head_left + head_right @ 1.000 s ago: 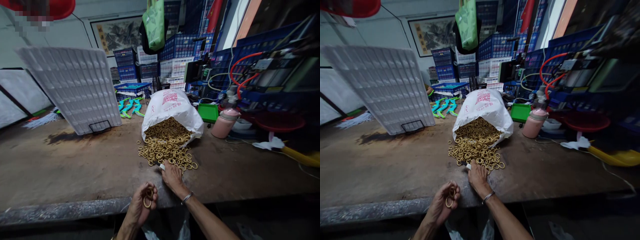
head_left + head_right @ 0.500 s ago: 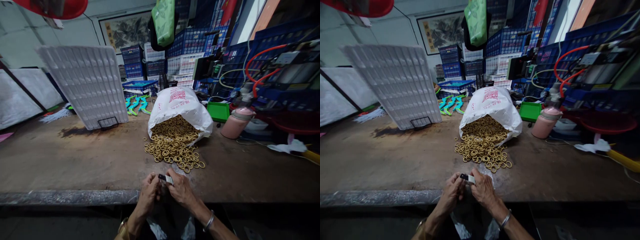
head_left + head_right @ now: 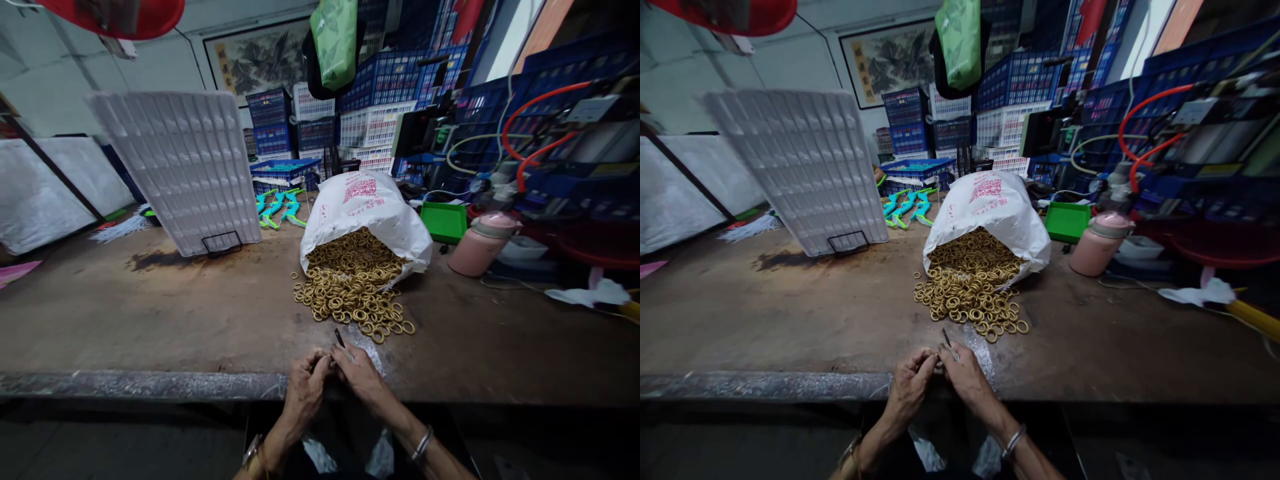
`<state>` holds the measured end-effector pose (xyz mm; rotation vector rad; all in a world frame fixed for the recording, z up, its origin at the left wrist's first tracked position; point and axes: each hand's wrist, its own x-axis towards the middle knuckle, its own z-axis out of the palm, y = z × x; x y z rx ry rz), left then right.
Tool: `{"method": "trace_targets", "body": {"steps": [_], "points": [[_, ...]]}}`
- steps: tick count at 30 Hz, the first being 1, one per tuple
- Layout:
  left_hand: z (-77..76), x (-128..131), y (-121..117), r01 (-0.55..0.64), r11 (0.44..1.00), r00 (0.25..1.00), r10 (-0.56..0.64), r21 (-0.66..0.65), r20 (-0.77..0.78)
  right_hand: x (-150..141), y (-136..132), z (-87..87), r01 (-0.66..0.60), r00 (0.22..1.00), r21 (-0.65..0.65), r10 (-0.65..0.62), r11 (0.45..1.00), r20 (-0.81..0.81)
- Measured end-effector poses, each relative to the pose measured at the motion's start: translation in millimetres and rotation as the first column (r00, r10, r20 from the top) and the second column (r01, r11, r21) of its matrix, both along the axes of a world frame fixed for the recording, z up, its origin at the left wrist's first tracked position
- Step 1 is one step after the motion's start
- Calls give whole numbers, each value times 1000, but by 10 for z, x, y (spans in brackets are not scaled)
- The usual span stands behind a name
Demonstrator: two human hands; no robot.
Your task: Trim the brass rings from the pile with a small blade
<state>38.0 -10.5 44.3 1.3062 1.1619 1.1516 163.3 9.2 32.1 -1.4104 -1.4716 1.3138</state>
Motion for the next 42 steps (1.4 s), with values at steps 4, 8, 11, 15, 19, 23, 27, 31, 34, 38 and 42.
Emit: {"method": "trace_targets", "body": {"steps": [4, 8, 11, 15, 19, 23, 27, 31, 34, 38, 42], "points": [[-18, -9, -10, 39, 996, 996, -32, -80, 78, -28, 9, -29, 34, 999, -54, -34, 998, -12], [-21, -25, -19, 64, 957, 989, -22, -284, 146, -46, 35, 26, 80, 987, 125, -96, 989, 128], [5, -25, -25, 124, 921, 977, -47, -370, 210, -49, 39, 62, 61, 980, 165, -91, 984, 180], [12, -11, -30, 123, 917, 966, -22, -379, 259, -45, 29, 105, 22, 983, 163, -51, 986, 177], [12, -1, -42, 111, 921, 961, -4, -372, 277, -37, 17, 144, -6, 988, 146, -17, 989, 154], [17, -6, -45, 97, 927, 963, 6, -364, 271, -2, -2, 105, 4, 974, 177, -43, 984, 221], [-14, -17, -29, 86, 936, 945, 32, -342, 325, 54, -55, 31, -98, 920, 242, -5, 965, 393], [-4, -14, -25, 97, 931, 928, 43, -352, 370, 68, -117, 6, -251, 821, 234, 79, 939, 565], [33, -3, -31, 102, 928, 933, 36, -358, 358, 56, -130, 3, -271, 768, 252, 51, 929, 638], [17, 7, -29, 83, 939, 935, 43, -334, 352, 53, -125, -4, -290, 733, 267, 33, 919, 680], [-51, -7, -38, 36, 965, 963, 36, -260, 266, 79, -120, -29, -335, 697, 262, 50, 905, 715]]}}
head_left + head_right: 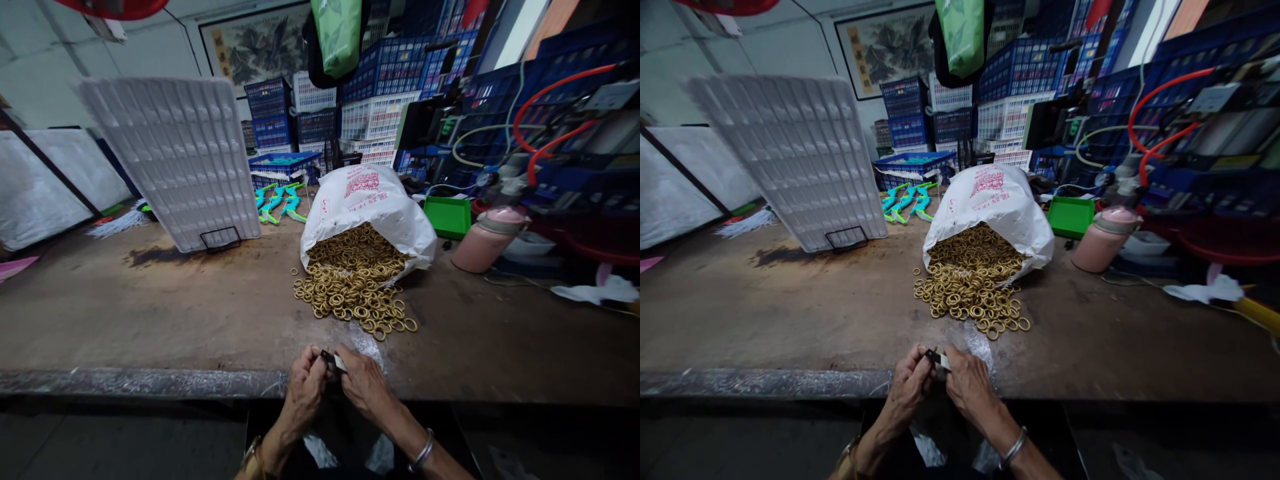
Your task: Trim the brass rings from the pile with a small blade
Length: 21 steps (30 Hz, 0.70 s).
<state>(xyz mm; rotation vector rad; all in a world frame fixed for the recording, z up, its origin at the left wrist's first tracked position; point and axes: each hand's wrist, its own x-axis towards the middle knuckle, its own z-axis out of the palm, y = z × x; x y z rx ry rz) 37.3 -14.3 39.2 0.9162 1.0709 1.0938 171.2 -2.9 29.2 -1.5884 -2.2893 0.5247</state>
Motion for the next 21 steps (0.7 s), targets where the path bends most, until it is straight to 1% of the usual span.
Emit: {"method": "trace_targets", "body": {"steps": [2, 5, 8, 10, 12, 14, 16, 18, 21], "points": [[4, -7, -28, 7, 1000, 999, -6, 27, -48, 27, 19, -7, 10, 999, 11, -11, 1000, 40], [86, -7, -89, 59, 998, 997, -58, 18, -51, 100, 73, 9, 132, 983, 2, -131, 991, 130], [198, 1, -118, 113, 992, 993, -112, -50, 36, 222, 127, 50, 245, 954, 8, -242, 970, 174], [237, 7, -109, 108, 987, 988, -93, -123, 123, 327, 155, 76, 330, 929, 35, -331, 943, 166], [237, 11, -92, 107, 979, 978, -73, -171, 194, 438, 183, 91, 427, 891, 64, -432, 902, 138], [212, 13, -80, 122, 976, 970, -79, -182, 230, 535, 216, 95, 492, 859, 83, -499, 866, 111], [188, 14, -76, 127, 977, 966, -83, -172, 243, 599, 249, 92, 505, 851, 87, -513, 859, 113], [180, 12, -73, 113, 980, 963, -67, -165, 261, 623, 273, 83, 485, 857, 82, -492, 871, 152], [192, -5, -62, 113, 978, 942, -49, -174, 332, 614, 285, 61, 473, 852, 79, -478, 878, 215]]}}
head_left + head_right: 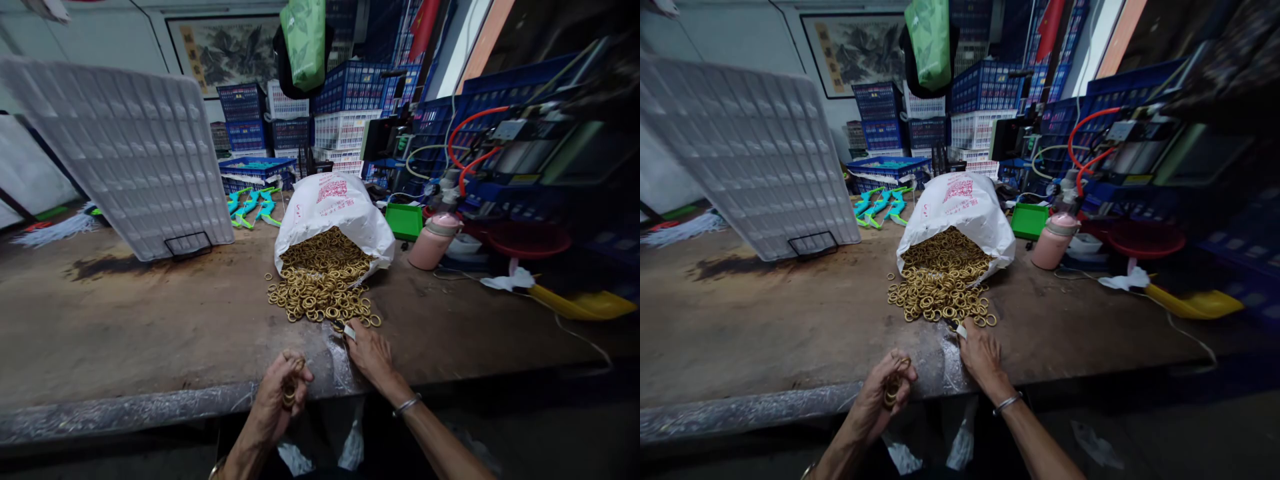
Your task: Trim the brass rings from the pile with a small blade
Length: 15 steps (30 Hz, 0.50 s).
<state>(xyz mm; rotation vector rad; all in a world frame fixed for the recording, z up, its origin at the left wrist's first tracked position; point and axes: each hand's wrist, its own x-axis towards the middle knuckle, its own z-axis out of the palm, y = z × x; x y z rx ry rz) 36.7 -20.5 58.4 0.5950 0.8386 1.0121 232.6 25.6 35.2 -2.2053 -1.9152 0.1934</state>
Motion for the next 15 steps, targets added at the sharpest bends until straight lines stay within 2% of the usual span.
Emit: {"method": "trace_targets", "body": {"steps": [4, 7, 11, 15], "points": [[-1, -43, 13, 29, 999, 995, -26, -38, 97, -8, -7, -21, 10, 1000, 2, -10, 1000, -5], [-24, -55, 16, 19, 999, 993, -13, -43, 117, -9, -17, -15, -5, 998, 22, 7, 1000, -66], [-31, -14, 21, 49, 999, 998, -49, -8, 27, -101, -46, -29, -57, 957, 43, 67, 997, -281], [-24, 51, 34, -18, 998, 984, 29, 65, -178, -295, -72, -40, -106, 822, 86, 136, 991, -554]]}}
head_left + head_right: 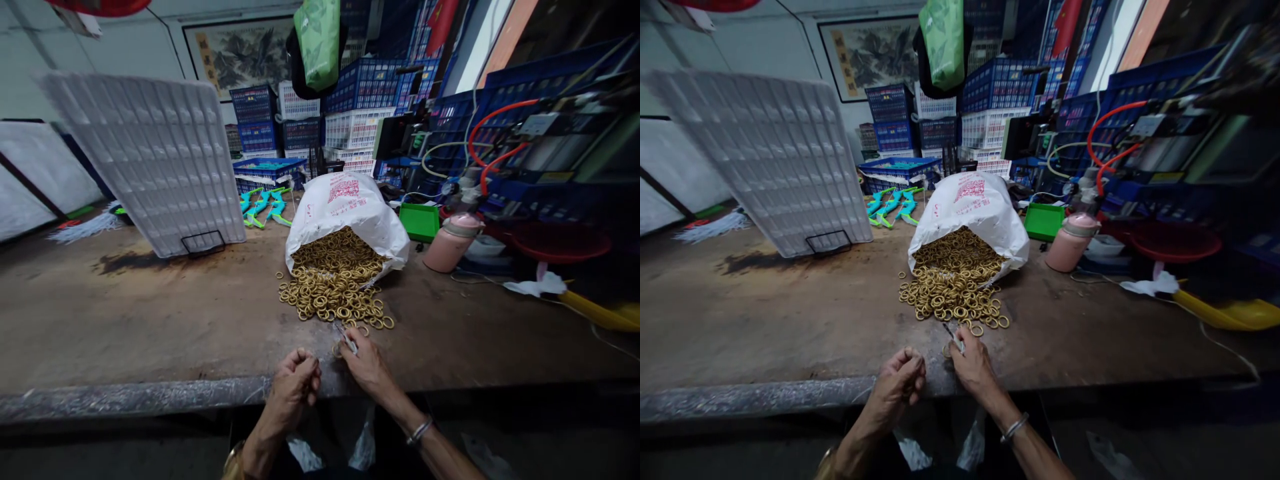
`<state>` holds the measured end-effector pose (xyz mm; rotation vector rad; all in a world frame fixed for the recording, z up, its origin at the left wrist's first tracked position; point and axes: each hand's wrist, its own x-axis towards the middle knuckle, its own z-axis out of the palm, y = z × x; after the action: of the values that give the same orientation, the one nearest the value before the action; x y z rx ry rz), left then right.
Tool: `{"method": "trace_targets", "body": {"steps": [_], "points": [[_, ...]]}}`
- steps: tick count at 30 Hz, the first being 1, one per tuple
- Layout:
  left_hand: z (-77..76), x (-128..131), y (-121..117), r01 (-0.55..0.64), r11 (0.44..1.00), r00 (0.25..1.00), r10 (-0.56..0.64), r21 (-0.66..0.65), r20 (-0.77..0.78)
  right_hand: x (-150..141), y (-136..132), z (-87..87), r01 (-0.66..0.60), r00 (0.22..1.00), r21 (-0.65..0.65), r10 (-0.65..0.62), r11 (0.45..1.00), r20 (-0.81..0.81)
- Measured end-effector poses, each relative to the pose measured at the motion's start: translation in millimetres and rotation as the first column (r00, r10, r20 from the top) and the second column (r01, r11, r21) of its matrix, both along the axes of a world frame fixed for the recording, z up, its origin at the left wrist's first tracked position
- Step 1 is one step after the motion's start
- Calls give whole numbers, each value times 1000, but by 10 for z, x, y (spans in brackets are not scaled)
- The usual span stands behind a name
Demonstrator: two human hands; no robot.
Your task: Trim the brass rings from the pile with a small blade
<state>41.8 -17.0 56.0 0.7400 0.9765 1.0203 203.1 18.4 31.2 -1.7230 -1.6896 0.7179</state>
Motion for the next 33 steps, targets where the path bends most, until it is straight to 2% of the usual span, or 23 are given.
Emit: {"method": "trace_targets", "body": {"steps": [3, 6, 9, 11, 14, 17, 19, 21, 25, 33], "points": [[-31, 11, 5, 2, 984, 969, 42, 178, -243, -131, -18, 46, -38, 975, -87, 17, 996, -222], [-80, -14, 3, 125, 903, 902, 69, 411, -426, -218, -55, 114, -90, 910, -205, -4, 975, -415], [-110, -42, 4, 219, 812, 860, 101, 541, -501, -277, -110, 182, -152, 817, -309, -57, 939, -574], [-106, -47, 4, 231, 792, 856, 111, 566, -505, -309, -144, 225, -190, 753, -372, -108, 909, -649], [-63, -33, 1, 190, 833, 882, 87, 520, -463, -345, -171, 268, -197, 705, -384, -142, 902, -695], [1, -4, -4, 89, 941, 956, 11, 325, -293, -364, -167, 255, -173, 750, -299, -71, 938, -658], [33, 13, -3, 48, 985, 988, -23, 167, -150, -367, -152, 219, -166, 795, -241, -15, 956, -607], [47, 22, 2, 37, 997, 997, -32, 74, -71, -365, -135, 178, -156, 831, -208, 15, 966, -556], [20, 24, 9, 60, 997, 994, -55, 51, -91, -360, -112, 116, -135, 876, -179, 33, 974, -482], [-56, 4, 2, 97, 995, 989, -93, 29, -112, -396, -91, 38, -183, 866, -182, 71, 966, -494]]}}
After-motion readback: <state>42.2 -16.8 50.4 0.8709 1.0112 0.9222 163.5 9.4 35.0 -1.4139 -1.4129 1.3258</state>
